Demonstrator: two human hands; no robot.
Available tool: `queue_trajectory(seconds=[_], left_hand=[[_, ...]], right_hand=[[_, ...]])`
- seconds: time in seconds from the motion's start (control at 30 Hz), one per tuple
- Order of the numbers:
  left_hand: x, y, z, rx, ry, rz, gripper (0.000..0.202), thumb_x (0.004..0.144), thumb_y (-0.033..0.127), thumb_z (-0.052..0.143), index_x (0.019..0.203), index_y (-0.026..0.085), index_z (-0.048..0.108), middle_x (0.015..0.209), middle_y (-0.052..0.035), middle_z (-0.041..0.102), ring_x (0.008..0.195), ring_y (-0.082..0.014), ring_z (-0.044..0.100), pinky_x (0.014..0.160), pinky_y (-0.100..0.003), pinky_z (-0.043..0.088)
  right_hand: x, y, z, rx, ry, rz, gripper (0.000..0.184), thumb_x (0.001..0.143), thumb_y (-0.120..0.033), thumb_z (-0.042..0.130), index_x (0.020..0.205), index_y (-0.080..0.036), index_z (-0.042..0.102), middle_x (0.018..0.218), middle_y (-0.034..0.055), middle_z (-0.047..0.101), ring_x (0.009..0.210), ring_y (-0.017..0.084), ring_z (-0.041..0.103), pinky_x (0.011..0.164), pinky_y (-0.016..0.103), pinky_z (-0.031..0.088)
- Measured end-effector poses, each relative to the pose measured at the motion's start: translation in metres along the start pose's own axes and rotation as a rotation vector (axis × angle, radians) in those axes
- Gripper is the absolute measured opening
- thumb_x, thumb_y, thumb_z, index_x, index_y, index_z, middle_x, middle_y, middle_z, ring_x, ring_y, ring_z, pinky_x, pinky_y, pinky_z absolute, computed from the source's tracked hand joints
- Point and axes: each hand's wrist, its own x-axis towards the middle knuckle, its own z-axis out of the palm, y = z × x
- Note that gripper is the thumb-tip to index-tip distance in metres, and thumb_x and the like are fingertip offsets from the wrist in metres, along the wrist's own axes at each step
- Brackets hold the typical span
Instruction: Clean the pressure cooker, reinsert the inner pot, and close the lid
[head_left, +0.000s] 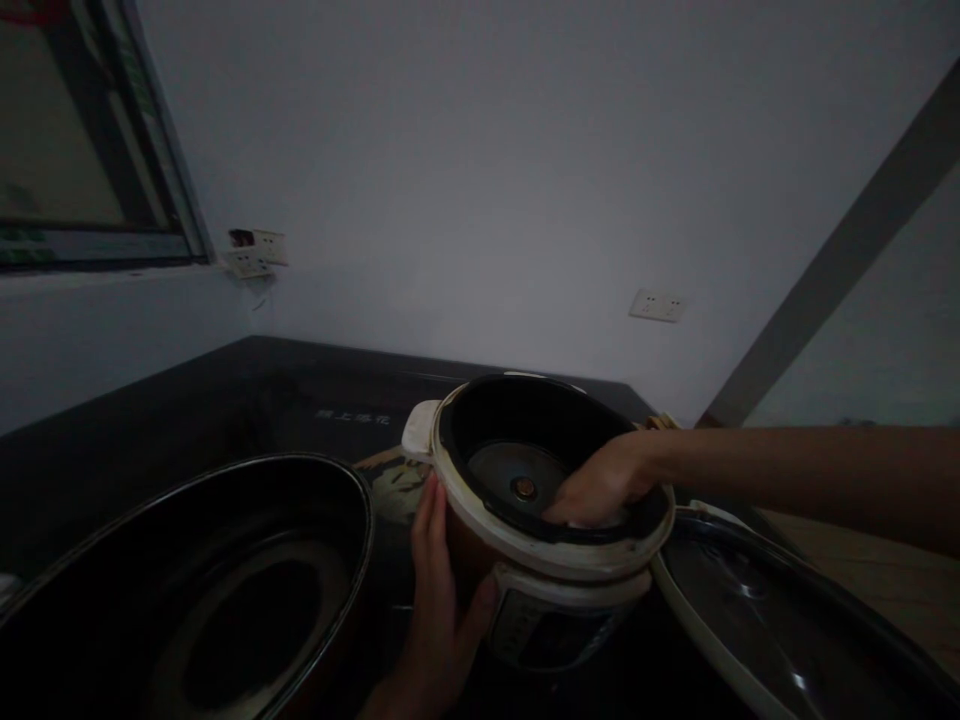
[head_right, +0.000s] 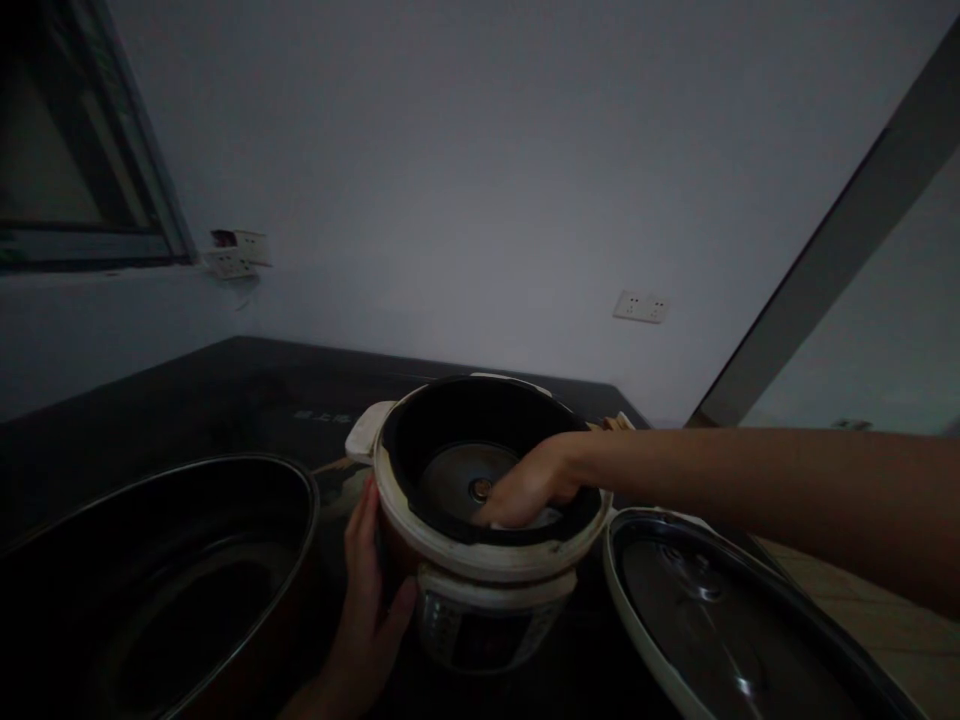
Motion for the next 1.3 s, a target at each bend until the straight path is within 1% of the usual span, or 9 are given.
queue_trajectory(seconds=[0.2, 0.3, 0.4, 0.6, 0.73, 0.9, 1.07, 1.17, 1.3], left_hand=[[0.0, 0.003, -0.001, -0.009, -0.019, -0.004, 0.07, 0.094, 0.037, 0.042, 0.151, 0.028, 0.003, 0.159, -0.009, 0.005, 0.146, -0.0293, 0.008, 0.114, -0.052, 0.021], [0.0, 0.002, -0.001, -0.005, -0.022, -0.003, 0.07, 0.094, 0.036, 0.042, 0.151, 0.027, 0.002, 0.159, -0.0089, 0.005, 0.146, -0.029, 0.008, 0.115, -0.052, 0.019], [-0.001, 0.001, -0.001, 0.003, -0.024, -0.006, 0.07, 0.094, 0.036, 0.042, 0.151, 0.027, 0.002, 0.159, -0.0093, 0.005, 0.146, -0.0295, 0.008, 0.115, -0.052, 0.019], [-0.002, -0.002, -0.001, 0.01, -0.047, -0.009, 0.071, 0.094, 0.035, 0.042, 0.151, 0.027, 0.0, 0.16, -0.0093, 0.003, 0.146, -0.0295, 0.006, 0.114, -0.052, 0.021], [-0.001, -0.002, -0.002, 0.008, -0.043, -0.005, 0.072, 0.094, 0.036, 0.042, 0.151, 0.027, 0.0, 0.16, -0.0084, 0.002, 0.146, -0.0291, 0.005, 0.115, -0.051, 0.02], [0.001, 0.0, 0.001, -0.006, -0.029, 0.003, 0.071, 0.095, 0.035, 0.041, 0.151, 0.027, -0.001, 0.16, -0.0074, 0.001, 0.147, -0.0271, 0.004, 0.116, -0.049, 0.017], [0.0, 0.005, -0.001, 0.004, -0.001, 0.015, 0.071, 0.095, 0.033, 0.042, 0.151, 0.027, 0.0, 0.16, -0.0081, 0.001, 0.147, -0.0264, 0.003, 0.116, -0.05, 0.015], [0.004, 0.012, -0.006, 0.115, 0.049, 0.122, 0.073, 0.092, 0.024, 0.047, 0.151, 0.029, 0.004, 0.159, -0.0074, 0.003, 0.146, -0.0262, 0.008, 0.115, -0.048, 0.02], [0.018, 0.028, -0.013, 0.282, 0.033, 0.404, 0.071, 0.086, 0.009, 0.048, 0.149, 0.027, 0.022, 0.154, -0.0074, 0.02, 0.144, -0.0243, 0.017, 0.116, -0.044, 0.019]], right_hand=[[0.005, -0.016, 0.022, 0.169, 0.24, -0.18, 0.036, 0.093, -0.033, 0.037, 0.098, -0.015, 0.067, 0.089, 0.0051, 0.074, 0.081, 0.016, 0.069, 0.08, 0.033, 0.054], [-0.001, -0.01, 0.019, 0.126, 0.183, -0.125, 0.034, 0.092, -0.029, 0.037, 0.092, -0.017, 0.069, 0.086, 0.0043, 0.073, 0.08, 0.016, 0.068, 0.08, 0.034, 0.054], [-0.011, -0.002, 0.006, -0.022, 0.108, -0.069, 0.029, 0.087, -0.027, 0.045, 0.078, -0.019, 0.071, 0.075, 0.0007, 0.072, 0.077, 0.016, 0.067, 0.078, 0.031, 0.054], [-0.034, 0.012, -0.025, -0.495, 0.288, -0.093, 0.019, 0.076, -0.022, 0.059, 0.059, -0.019, 0.067, 0.047, -0.0068, 0.056, 0.056, 0.011, 0.057, 0.067, 0.023, 0.05], [-0.047, 0.021, -0.027, -0.598, 0.395, -0.106, 0.022, 0.076, -0.018, 0.057, 0.056, -0.02, 0.066, 0.04, -0.0079, 0.045, 0.044, 0.01, 0.042, 0.059, 0.022, 0.045], [-0.036, 0.009, 0.004, -0.392, 0.425, -0.261, 0.035, 0.088, -0.036, 0.045, 0.076, -0.017, 0.071, 0.076, 0.0, 0.069, 0.075, 0.016, 0.061, 0.077, 0.027, 0.048], [-0.015, -0.015, 0.035, -0.071, 0.538, -0.41, 0.039, 0.09, -0.039, 0.037, 0.102, -0.02, 0.07, 0.112, 0.002, 0.07, 0.1, 0.019, 0.062, 0.087, 0.031, 0.047], [-0.017, -0.01, 0.03, -0.065, 0.5, -0.361, 0.04, 0.091, -0.039, 0.038, 0.103, -0.018, 0.07, 0.109, 0.0042, 0.071, 0.1, 0.018, 0.063, 0.088, 0.031, 0.048], [-0.019, 0.019, -0.008, -0.314, 0.321, -0.204, 0.029, 0.084, -0.034, 0.051, 0.083, -0.016, 0.073, 0.078, 0.0004, 0.072, 0.081, 0.014, 0.066, 0.08, 0.027, 0.051]])
